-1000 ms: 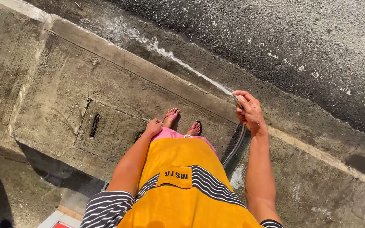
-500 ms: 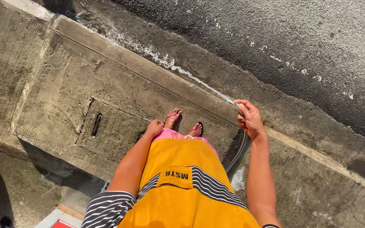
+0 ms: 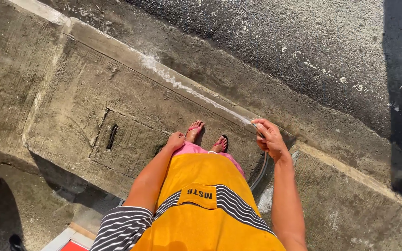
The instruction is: Cleaning the pavement and road edge using a water hose outside a water station
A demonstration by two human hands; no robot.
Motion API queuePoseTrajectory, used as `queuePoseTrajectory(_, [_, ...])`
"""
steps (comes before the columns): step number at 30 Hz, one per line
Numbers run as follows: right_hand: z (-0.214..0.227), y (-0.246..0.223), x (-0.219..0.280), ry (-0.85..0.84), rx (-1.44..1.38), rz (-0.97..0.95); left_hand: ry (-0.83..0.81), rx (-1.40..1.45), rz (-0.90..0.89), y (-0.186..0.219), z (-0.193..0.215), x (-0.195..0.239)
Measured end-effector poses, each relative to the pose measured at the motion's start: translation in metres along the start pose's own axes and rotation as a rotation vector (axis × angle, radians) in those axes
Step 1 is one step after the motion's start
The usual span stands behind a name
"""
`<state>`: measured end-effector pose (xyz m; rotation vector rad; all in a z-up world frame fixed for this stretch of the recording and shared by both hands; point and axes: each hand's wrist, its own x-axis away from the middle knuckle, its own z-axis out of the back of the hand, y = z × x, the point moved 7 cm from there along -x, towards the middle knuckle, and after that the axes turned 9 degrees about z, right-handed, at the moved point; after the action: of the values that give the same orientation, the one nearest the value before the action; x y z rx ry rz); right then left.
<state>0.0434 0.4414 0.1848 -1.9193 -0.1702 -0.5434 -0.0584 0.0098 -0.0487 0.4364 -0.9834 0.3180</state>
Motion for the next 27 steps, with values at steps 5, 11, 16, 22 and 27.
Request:
queuePoseTrajectory(5, [0.006,0.001,0.001,-0.062,-0.066,0.040,0.008,-0.019,-0.024,-0.004,-0.003,-0.005])
queuePoseTrajectory(11, [0.006,0.010,-0.004,-0.073,-0.108,0.052,-0.001,-0.035,0.001,-0.005,0.001,-0.002])
queuePoseTrajectory(16, [0.007,0.026,-0.001,-0.023,-0.086,-0.001,-0.012,-0.020,-0.012,-0.010,0.000,-0.005])
queuePoseTrajectory(22, [0.009,0.039,0.011,0.054,-0.051,-0.040,0.002,-0.030,-0.028,-0.003,0.000,-0.006])
queuePoseTrajectory(27, [0.020,0.058,0.023,0.196,0.067,-0.092,-0.003,0.010,-0.055,-0.002,-0.005,-0.008])
